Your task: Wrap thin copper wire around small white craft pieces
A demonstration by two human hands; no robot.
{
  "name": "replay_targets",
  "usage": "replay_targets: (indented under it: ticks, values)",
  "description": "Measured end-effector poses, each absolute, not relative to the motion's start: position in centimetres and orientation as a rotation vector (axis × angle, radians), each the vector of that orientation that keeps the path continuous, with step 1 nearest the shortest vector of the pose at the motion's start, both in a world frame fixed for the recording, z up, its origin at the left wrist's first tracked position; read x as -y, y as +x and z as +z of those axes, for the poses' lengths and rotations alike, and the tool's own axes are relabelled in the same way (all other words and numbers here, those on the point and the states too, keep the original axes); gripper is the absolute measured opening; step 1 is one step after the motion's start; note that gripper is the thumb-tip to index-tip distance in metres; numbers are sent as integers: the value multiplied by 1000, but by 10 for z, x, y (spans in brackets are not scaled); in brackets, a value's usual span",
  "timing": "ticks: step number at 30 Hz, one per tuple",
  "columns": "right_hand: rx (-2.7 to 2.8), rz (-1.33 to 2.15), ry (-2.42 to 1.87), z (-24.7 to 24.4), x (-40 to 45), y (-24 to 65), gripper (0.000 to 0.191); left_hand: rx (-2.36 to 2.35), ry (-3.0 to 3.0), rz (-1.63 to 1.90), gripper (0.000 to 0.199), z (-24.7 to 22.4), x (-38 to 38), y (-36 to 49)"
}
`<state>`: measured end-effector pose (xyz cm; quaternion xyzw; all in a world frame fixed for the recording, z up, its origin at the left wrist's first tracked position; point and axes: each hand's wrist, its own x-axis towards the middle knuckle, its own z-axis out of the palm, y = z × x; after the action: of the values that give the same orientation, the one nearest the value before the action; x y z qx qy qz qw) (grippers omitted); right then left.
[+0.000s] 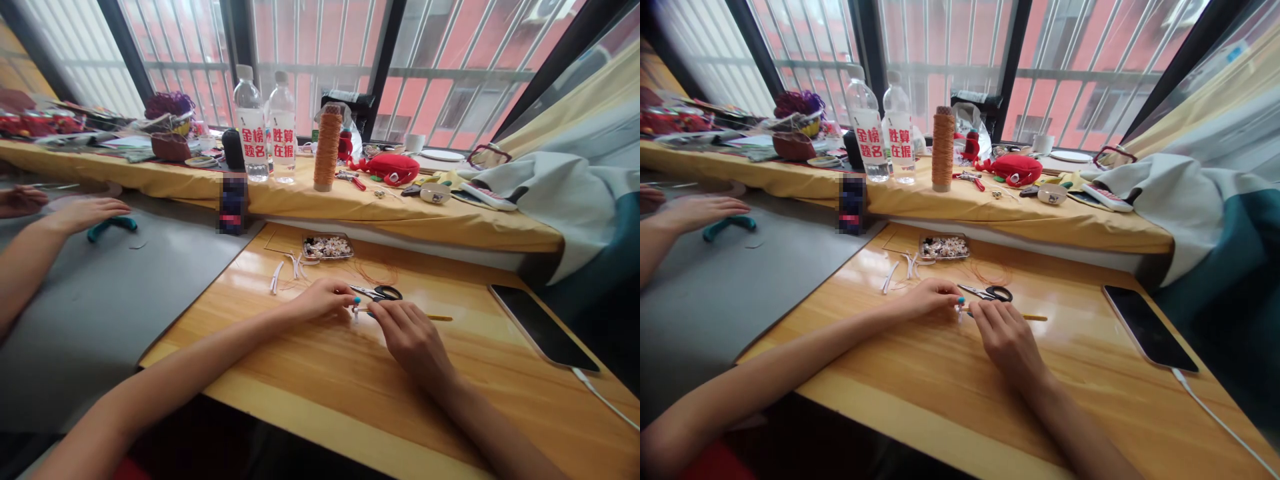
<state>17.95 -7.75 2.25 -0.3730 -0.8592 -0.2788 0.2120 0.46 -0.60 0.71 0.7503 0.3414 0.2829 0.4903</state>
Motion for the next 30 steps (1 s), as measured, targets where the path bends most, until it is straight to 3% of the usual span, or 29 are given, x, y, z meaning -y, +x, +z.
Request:
replay_targets:
  ticks: [6,17,30]
  values:
    - [2468,-625,-1036,18,75,181,20,-862,1739,783,20,10,9,5]
    - [2513,-774,-925,19,70,185,21,-903,1797,884,20,15,14,3]
    - [2481,-685,-1038,18,69,183,19,-892,1877,886,15,15,15,5]
